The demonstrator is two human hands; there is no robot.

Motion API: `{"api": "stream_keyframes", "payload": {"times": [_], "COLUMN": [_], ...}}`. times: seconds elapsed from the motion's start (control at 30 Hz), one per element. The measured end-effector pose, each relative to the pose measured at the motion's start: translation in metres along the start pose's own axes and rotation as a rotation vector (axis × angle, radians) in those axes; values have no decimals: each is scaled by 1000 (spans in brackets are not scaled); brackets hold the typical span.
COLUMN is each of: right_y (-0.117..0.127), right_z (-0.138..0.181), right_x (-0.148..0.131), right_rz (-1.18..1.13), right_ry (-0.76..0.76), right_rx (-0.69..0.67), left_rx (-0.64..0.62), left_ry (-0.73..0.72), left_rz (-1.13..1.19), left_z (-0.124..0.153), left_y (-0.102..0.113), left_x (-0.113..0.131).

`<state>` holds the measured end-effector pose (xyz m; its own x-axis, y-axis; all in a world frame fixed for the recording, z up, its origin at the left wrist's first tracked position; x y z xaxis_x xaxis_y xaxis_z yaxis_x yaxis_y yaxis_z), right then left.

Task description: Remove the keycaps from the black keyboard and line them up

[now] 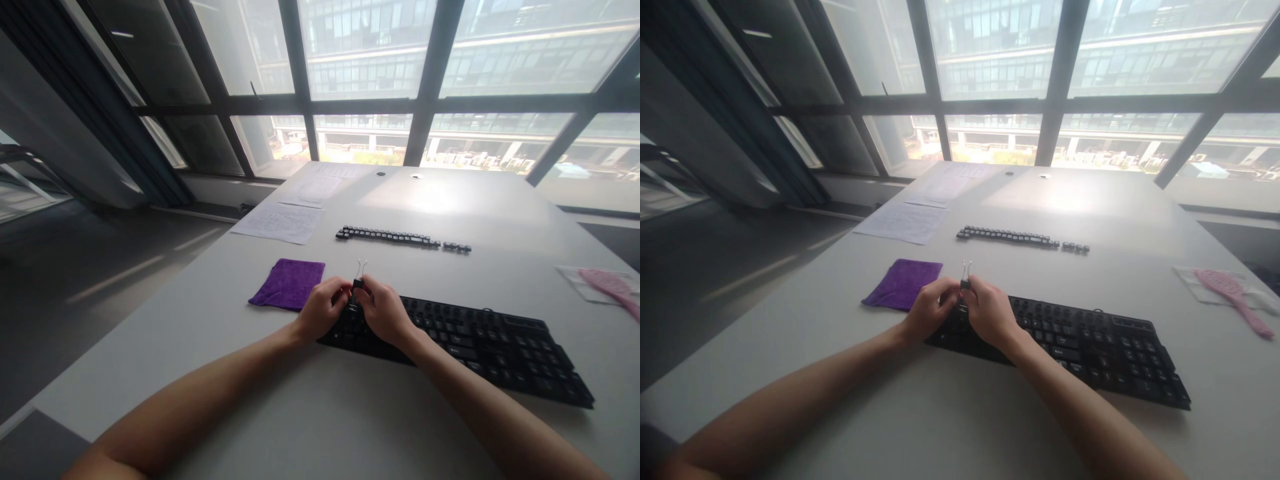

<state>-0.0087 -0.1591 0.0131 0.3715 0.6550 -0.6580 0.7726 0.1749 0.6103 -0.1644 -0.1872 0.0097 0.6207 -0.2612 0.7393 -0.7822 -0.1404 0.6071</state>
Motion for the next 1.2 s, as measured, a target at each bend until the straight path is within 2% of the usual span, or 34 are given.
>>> {"api": "stream_keyframes", "payload": {"times": [0.23,0.47,0.57,0.73,1.07,1.2], "right_y": [-2,-4,-4,-7,1,4], "right_z": [4,9,11,12,12,11], "right_x": [-6,-11,-7,-1,-3,-3], "right_rz": [117,176,112,37,-53,-76], "right_ry": [171,378,341,327,218,185], "right_rx": [-55,-57,-11,11,136,201], "left_rx": [24,-184,-242,-285,-166,-125], "left_ry": [-18,-113,-145,-122,-77,-103], "left_rz": [-10,-135,-174,-129,-66,-27], "left_z": [-1,2,3,0,6,8], "left_y": [3,7,8,9,2,2], "left_x": [-1,7,10,7,9,9]}}
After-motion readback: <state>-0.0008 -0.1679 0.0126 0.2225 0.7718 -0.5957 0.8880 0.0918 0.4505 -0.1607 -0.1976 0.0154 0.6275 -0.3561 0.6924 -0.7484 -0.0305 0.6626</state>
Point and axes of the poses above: each hand's wrist, its own z-axis away from the middle knuckle, its own y-axis out of the back of the hand, x = y × z, the point moved 3 cm from there along -z, towards the middle knuckle, and after that the axes turned 10 degrees about y, right-handed, at the moved point
